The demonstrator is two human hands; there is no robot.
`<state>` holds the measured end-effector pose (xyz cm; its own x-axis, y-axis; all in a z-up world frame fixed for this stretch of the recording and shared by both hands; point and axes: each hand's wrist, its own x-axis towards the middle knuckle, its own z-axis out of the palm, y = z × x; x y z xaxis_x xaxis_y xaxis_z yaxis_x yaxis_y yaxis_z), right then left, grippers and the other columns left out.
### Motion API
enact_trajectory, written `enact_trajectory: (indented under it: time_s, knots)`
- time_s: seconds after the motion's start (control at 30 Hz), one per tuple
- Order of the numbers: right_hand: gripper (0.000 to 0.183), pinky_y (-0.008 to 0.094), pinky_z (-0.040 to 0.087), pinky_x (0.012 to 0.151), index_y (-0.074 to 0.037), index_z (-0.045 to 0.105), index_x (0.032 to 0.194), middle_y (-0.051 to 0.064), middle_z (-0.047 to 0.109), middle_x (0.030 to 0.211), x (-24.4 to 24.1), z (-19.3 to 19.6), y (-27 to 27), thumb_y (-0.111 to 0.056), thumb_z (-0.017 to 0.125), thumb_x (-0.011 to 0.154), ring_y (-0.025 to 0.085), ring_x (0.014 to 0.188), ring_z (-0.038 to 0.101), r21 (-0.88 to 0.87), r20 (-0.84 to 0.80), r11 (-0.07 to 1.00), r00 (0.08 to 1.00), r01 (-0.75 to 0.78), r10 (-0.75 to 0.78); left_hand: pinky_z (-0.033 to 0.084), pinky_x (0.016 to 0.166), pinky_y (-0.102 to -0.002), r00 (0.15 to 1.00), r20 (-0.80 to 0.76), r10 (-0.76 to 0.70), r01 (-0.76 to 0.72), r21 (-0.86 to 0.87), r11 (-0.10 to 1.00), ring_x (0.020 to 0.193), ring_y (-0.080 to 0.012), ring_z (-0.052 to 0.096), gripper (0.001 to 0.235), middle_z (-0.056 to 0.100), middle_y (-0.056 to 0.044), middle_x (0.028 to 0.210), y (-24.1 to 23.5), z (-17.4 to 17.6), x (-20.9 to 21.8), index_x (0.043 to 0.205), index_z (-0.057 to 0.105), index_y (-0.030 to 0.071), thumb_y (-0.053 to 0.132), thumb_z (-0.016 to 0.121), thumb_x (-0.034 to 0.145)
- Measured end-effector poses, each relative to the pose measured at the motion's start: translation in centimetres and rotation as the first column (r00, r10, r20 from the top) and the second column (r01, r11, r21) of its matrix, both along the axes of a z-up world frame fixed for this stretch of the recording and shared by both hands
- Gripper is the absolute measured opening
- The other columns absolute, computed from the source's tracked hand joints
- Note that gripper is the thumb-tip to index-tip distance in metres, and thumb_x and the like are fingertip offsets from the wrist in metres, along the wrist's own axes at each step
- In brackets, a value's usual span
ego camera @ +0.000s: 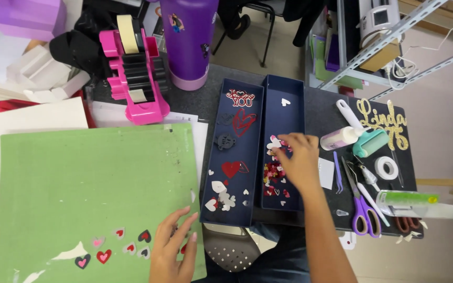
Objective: Decorating a sign by gluing small heart-shaped cutouts onto it.
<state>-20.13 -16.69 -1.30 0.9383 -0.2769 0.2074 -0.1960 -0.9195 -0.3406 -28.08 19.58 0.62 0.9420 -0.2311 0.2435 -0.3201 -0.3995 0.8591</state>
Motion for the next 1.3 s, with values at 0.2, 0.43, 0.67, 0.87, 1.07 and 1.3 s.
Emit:
enact_trajectory:
  time_s: [0.2,0.43,0.67,0.87,1.07,1.3]
  knots:
    - [0.021,0.049,0.039,0.096,-0.025,0.077,0.104,-0.007,0.069,0.117,1.7,0.3,-1.0,-0.039,0.074,0.089,0.03,0.121,0.046,0.02,-0.27,0.999,0.962,0.046,-0.038,0.051,0.093,-0.037,0.998,0.018,-0.058,0.059,-0.056,0.997,0.117,-0.0239,0.063,0.035,0.062,-0.008,0.139,-1.9,1.0,0.2,0.13,0.069,0.01,0.011,0.059,0.097]
    - [0.011,0.048,0.036,0.098,-0.026,0.074,0.083,-0.016,0.07,0.109,1.4,0.6,-1.6,-0.035,0.081,0.085,0.026,0.126,0.044,0.091,-0.375,0.985,0.921,0.146,-0.102,0.053,0.097,-0.041,0.995,0.003,-0.098,0.098,-0.069,0.993,0.121,-0.0269,0.063,0.036,0.061,-0.009,0.14,-2.2,0.8,0.0,0.133,0.068,0.011,0.013,0.058,0.098]
    - [0.049,0.048,0.041,0.098,-0.028,0.064,0.125,-0.002,0.062,0.125,-1.2,4.5,0.6,-0.046,0.08,0.082,0.027,0.123,0.047,0.075,-0.499,0.993,0.859,-0.091,0.117,0.052,0.09,-0.034,0.997,0.009,-0.079,0.079,-0.038,0.996,0.114,-0.0232,0.063,0.036,0.062,-0.009,0.138,-1.7,0.5,0.1,0.131,0.069,0.01,0.01,0.06,0.096]
    - [0.047,0.048,0.048,0.093,-0.02,0.063,0.13,0.003,0.057,0.125,-6.9,2.8,2.2,-0.021,0.074,0.084,0.028,0.113,0.056,0.073,-0.409,0.971,0.881,-0.227,0.237,0.052,0.089,-0.034,0.996,-0.003,-0.087,0.087,-0.033,0.996,0.111,-0.0228,0.063,0.035,0.061,-0.009,0.138,-1.7,0.5,0.0,0.131,0.069,0.01,0.013,0.058,0.098]
    - [0.013,0.036,0.054,0.077,-0.012,0.072,0.094,0.0,0.071,0.099,-9.6,2.6,1.8,-0.004,0.063,0.09,0.021,0.087,0.07,0.219,-0.343,0.96,0.907,-0.177,0.245,0.054,0.096,-0.039,0.994,-0.005,-0.11,0.11,-0.022,0.994,0.124,-0.0259,0.063,0.036,0.061,-0.01,0.139,-1.6,0.8,-0.4,0.132,0.069,0.011,0.013,0.058,0.098]
    - [0.023,0.04,0.054,0.091,-0.017,0.077,0.113,0.001,0.078,0.111,-8.4,5.0,1.6,-0.023,0.066,0.093,0.021,0.107,0.071,0.095,-0.226,0.988,0.964,-0.12,0.139,0.053,0.096,-0.039,0.994,0.059,-0.097,0.097,0.014,0.995,0.12,-0.0281,0.063,0.034,0.06,-0.015,0.14,-0.9,1.9,-1.2,0.131,0.067,0.006,0.011,0.058,0.099]
